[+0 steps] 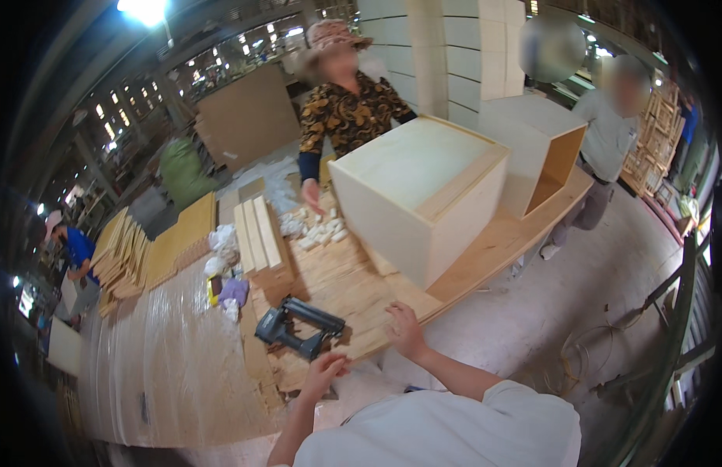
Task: The person assembles a wooden box by aligning panels and securing them with a pneumatic nail gun. They repeatedly position the box, fire nails along the edges, and flip the unit to access different sides. The person also applies adhesive to edges and attaches trim pieces before nailing them in place.
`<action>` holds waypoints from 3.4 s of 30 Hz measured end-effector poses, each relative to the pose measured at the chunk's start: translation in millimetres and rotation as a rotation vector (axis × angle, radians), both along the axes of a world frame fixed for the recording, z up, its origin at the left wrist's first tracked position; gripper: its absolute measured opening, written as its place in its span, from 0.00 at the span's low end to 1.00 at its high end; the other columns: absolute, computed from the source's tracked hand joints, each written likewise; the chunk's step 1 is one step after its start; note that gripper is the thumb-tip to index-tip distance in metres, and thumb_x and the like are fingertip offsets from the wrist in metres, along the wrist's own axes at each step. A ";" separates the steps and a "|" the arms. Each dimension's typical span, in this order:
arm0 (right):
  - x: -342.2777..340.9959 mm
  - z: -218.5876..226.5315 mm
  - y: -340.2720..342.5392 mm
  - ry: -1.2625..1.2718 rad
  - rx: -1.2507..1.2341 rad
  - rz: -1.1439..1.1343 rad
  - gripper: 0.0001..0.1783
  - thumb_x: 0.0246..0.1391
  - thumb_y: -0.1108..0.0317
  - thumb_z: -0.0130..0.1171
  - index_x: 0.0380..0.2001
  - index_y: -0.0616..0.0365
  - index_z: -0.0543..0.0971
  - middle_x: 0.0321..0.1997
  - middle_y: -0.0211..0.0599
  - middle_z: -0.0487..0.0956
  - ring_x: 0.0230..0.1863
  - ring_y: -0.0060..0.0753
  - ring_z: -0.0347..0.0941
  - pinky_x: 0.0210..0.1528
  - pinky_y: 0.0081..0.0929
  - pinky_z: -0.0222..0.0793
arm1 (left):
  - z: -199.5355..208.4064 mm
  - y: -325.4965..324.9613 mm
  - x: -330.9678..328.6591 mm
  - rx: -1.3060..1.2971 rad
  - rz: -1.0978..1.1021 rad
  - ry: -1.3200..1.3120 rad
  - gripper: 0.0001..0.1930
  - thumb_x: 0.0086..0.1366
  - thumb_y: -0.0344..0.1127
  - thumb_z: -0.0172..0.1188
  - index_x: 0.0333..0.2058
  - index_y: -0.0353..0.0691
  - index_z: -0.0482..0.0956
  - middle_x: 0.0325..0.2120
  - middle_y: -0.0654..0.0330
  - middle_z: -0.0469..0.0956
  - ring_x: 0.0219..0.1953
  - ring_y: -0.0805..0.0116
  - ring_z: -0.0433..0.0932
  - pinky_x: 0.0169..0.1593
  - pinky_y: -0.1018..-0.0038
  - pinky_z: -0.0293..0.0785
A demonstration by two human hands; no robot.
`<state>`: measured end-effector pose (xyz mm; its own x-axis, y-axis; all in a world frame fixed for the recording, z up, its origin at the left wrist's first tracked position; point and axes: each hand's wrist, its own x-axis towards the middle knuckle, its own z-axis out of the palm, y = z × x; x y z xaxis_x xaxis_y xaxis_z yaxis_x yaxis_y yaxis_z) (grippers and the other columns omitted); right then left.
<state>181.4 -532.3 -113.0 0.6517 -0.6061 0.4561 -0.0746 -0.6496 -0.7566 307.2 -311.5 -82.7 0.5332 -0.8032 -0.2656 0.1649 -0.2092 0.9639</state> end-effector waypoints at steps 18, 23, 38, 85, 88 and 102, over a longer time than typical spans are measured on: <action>101.9 -28.6 161.0 0.308 -0.265 0.105 0.14 0.44 0.66 0.57 0.35 0.60 0.70 0.37 0.50 0.72 0.42 0.53 0.68 0.43 0.46 0.64 | -133.8 425.0 -181.2 0.990 0.379 -0.067 0.10 0.60 0.39 0.55 0.29 0.38 0.78 0.26 0.57 0.78 0.31 0.65 0.75 0.34 0.68 0.74; 110.0 -29.3 175.6 0.091 -0.511 -0.029 0.25 0.45 0.64 0.59 0.47 0.58 0.69 0.47 0.45 0.72 0.53 0.50 0.65 0.53 0.47 0.61 | -144.4 483.5 -247.1 1.100 0.377 -0.061 0.09 0.58 0.36 0.54 0.30 0.39 0.81 0.30 0.55 0.79 0.37 0.61 0.76 0.38 0.63 0.75; 181.0 16.6 209.2 0.881 -0.654 0.228 0.33 0.61 0.66 0.50 0.67 0.44 0.52 0.57 0.50 0.66 0.48 0.52 0.70 0.48 0.42 0.71 | -159.5 440.1 -234.9 0.830 0.691 -0.082 0.16 0.61 0.41 0.46 0.38 0.36 0.76 0.38 0.41 0.78 0.44 0.43 0.76 0.48 0.56 0.71; 191.3 2.8 163.0 0.776 -0.578 0.420 0.37 0.58 0.59 0.52 0.67 0.46 0.50 0.52 0.54 0.69 0.49 0.49 0.72 0.47 0.45 0.71 | -151.2 271.5 -352.9 0.997 0.711 0.099 0.16 0.59 0.45 0.52 0.34 0.38 0.78 0.29 0.48 0.79 0.35 0.55 0.78 0.39 0.62 0.73; 184.9 2.2 165.4 0.787 -0.586 0.430 0.37 0.56 0.61 0.52 0.67 0.46 0.51 0.51 0.54 0.69 0.48 0.48 0.73 0.45 0.43 0.72 | -152.3 263.0 -361.7 1.006 0.716 0.117 0.16 0.59 0.45 0.51 0.35 0.38 0.78 0.30 0.47 0.79 0.36 0.53 0.78 0.40 0.61 0.73; 187.1 -1.8 163.6 0.709 -0.534 0.420 0.31 0.56 0.61 0.51 0.64 0.46 0.58 0.47 0.51 0.72 0.46 0.48 0.74 0.45 0.40 0.72 | -146.8 234.9 -352.9 1.077 0.781 0.039 0.17 0.60 0.45 0.48 0.35 0.38 0.78 0.33 0.43 0.79 0.39 0.44 0.78 0.44 0.56 0.73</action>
